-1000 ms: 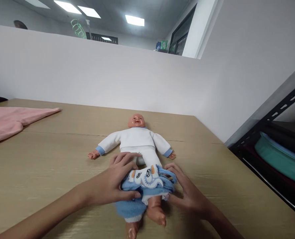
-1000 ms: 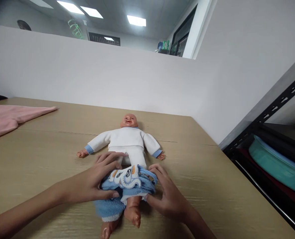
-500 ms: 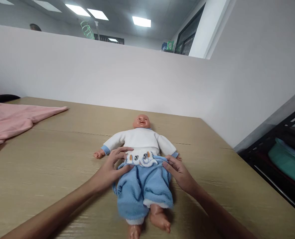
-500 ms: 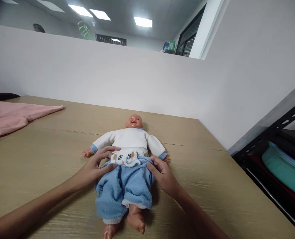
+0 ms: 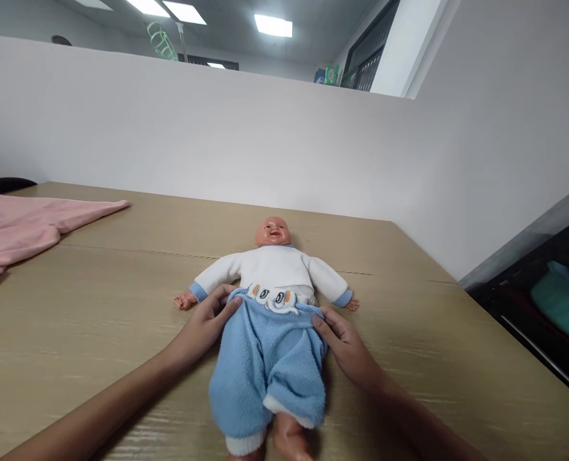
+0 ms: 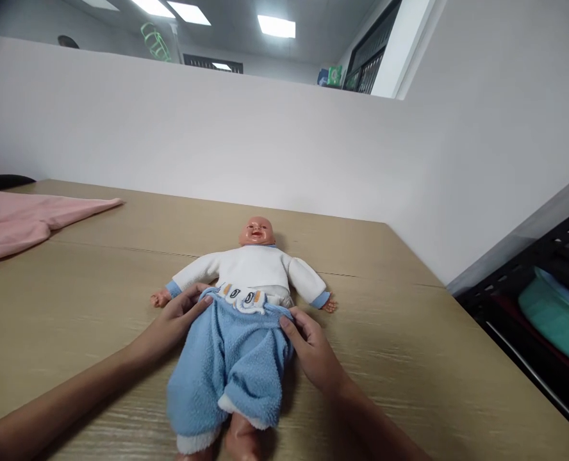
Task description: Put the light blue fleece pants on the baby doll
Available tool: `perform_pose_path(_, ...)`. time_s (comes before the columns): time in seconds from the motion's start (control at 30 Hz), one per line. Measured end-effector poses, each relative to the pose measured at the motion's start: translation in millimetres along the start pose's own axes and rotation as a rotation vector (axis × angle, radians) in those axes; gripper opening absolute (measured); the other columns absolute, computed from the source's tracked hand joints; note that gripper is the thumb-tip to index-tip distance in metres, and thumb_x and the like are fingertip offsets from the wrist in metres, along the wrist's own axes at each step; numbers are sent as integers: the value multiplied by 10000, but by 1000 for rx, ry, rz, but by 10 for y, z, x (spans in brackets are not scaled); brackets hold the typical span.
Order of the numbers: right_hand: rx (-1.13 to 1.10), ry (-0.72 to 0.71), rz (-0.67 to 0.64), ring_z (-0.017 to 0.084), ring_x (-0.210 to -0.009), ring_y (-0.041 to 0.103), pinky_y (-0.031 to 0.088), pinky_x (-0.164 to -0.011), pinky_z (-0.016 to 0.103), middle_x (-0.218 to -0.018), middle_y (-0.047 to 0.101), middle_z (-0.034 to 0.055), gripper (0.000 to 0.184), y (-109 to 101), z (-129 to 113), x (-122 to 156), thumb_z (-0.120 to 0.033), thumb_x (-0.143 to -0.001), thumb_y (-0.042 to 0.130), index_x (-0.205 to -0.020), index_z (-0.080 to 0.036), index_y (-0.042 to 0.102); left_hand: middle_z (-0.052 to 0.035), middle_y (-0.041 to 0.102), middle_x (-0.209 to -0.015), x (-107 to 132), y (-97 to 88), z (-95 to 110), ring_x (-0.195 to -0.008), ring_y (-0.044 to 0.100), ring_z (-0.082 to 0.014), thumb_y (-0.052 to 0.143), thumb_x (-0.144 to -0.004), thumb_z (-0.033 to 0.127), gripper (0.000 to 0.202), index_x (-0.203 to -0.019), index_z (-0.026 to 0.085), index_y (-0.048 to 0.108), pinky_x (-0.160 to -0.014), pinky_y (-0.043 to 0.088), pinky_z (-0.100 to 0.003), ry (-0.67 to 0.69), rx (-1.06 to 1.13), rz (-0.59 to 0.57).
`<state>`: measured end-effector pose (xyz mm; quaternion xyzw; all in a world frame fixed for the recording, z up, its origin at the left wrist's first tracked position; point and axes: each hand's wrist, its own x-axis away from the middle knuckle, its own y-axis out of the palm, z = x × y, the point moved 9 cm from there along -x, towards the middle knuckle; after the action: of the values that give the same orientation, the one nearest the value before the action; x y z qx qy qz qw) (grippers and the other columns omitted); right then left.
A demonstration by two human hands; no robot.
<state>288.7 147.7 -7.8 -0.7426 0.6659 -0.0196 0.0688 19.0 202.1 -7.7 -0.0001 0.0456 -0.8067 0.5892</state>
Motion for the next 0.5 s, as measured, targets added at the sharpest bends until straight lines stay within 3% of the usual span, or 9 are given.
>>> perform_pose_path(0.17, 16, -32, 39, 217, -936, 658, 541, -889, 323, -945, 707, 14, 399, -61, -32, 4, -607, -1016, 642, -1019, -214, 709, -36, 671, -1041, -36, -18, 11, -972, 614, -233, 670, -964, 656, 485, -1124, 199, 638, -858, 481, -314, -21, -39, 7)
perform_pose_path(0.33, -78, 64, 207, 302, -1202, 663, 481, -1145, 458, -1170, 775, 80, 533, -212, 233, -2, -693, -899, 743, -1129, -213, 760, -32, 671, -1054, 78, 60, 33, -1046, 619, -249, 746, -939, 530, 378, -1084, 192, 657, -933, 476, -338, -57, 8, -72)
perform_pose_path(0.5, -318, 81, 225, 289, -1255, 681, 437, -1222, 493, -1277, 781, 89, 573, -157, 430, -34, -667, -885, 779, -1252, -228, 749, -86, 709, -1285, 214, 263, -51, -1275, 631, -289, 738, -984, 461, 386, -1265, 214, 645, -1137, 453, -423, -174, 313, -182)
